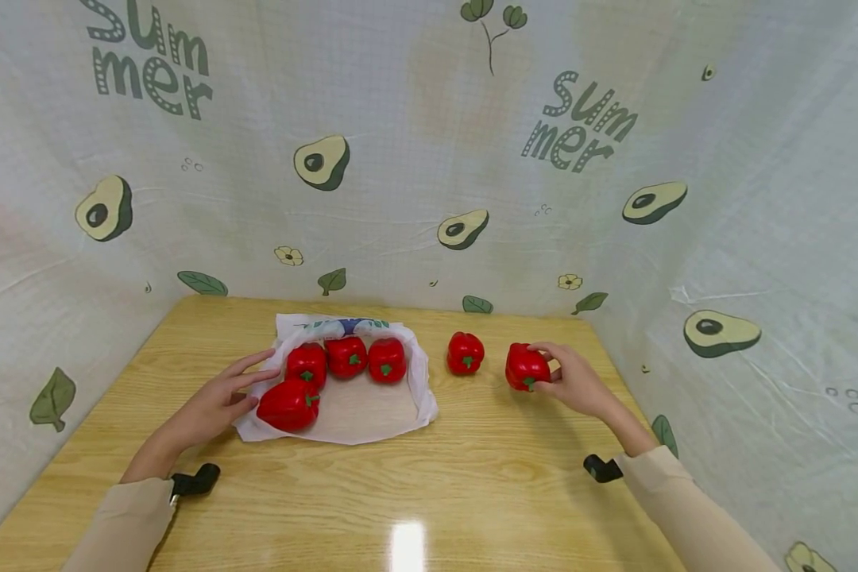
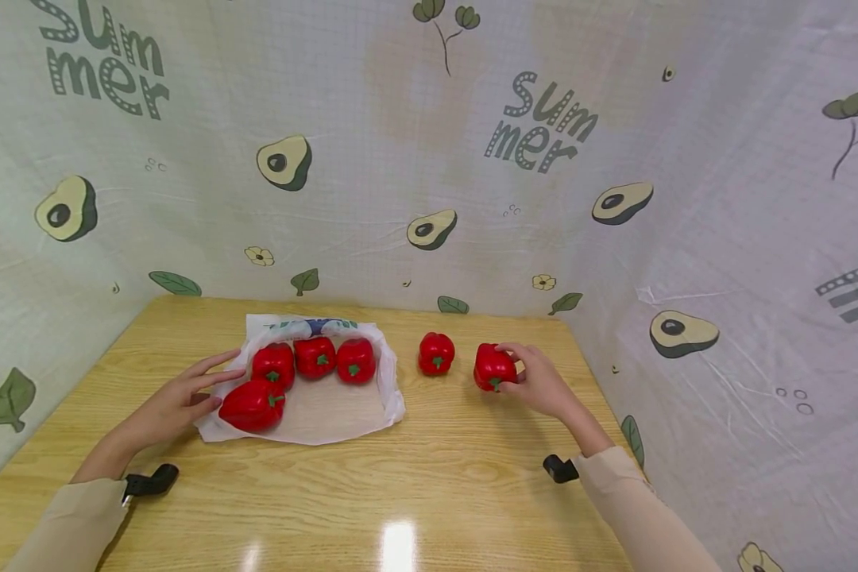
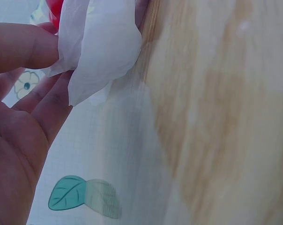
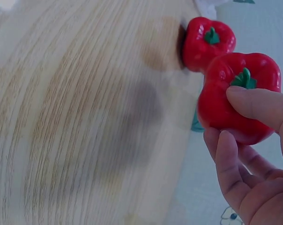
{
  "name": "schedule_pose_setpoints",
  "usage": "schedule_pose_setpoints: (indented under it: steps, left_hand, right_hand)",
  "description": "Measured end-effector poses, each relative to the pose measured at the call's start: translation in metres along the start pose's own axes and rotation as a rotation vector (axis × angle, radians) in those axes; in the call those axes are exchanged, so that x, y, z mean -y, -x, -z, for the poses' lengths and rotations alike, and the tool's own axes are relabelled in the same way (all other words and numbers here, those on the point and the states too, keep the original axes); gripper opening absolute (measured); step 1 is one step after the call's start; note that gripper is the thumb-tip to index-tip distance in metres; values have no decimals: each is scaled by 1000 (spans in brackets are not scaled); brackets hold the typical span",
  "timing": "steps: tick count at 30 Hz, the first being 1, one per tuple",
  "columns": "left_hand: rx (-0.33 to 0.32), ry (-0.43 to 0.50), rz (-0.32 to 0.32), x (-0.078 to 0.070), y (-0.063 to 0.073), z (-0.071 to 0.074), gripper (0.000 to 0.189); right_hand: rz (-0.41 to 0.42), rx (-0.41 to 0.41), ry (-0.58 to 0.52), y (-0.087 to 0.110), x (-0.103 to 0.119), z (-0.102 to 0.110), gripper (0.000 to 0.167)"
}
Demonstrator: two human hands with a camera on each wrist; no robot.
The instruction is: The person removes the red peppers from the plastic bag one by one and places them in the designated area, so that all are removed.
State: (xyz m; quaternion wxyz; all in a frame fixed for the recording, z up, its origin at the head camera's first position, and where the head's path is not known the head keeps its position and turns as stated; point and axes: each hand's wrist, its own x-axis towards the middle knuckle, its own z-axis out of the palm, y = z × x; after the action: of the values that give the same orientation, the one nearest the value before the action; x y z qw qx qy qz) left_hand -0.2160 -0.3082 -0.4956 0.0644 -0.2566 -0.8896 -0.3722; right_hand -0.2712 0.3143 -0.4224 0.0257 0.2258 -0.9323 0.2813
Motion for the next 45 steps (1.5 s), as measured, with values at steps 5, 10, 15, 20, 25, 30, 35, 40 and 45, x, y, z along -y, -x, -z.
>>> schedule_pose_setpoints:
  steps: [5, 10, 15, 20, 25, 30, 35, 40, 45]
  left_hand:
    - [1, 2, 3, 1, 0, -1, 55]
    - [-3, 0, -4, 3, 1, -2, 55]
    - [3, 12, 10, 3, 1, -1, 54]
    - [12, 19, 35, 4, 2, -1, 55]
    - [7, 17, 32, 3, 2, -1, 54]
    - [2, 15, 14, 3, 2, -1, 53]
    - [2, 13, 6, 3, 2, -1, 54]
    - [1, 16, -2, 3, 1, -2, 54]
    - [-1, 7, -1, 2, 1, -1, 53]
  right_hand:
    - [0, -2, -2, -4, -10, 0, 63]
    - [1, 2, 4, -8, -20, -1, 62]
    - [10, 12, 18, -16, -29, -2, 63]
    - [-6, 30, 22, -26, -35, -3, 64]
    - [-15, 41, 31, -35, -37, -6, 63]
    - [-13, 52, 23, -42, -37, -10, 62]
    - [-23, 61, 7, -47, -37, -14, 62]
    - [-28, 65, 8, -52, -40, -17, 62]
    - [-34, 71, 0, -54, -39, -20, 61]
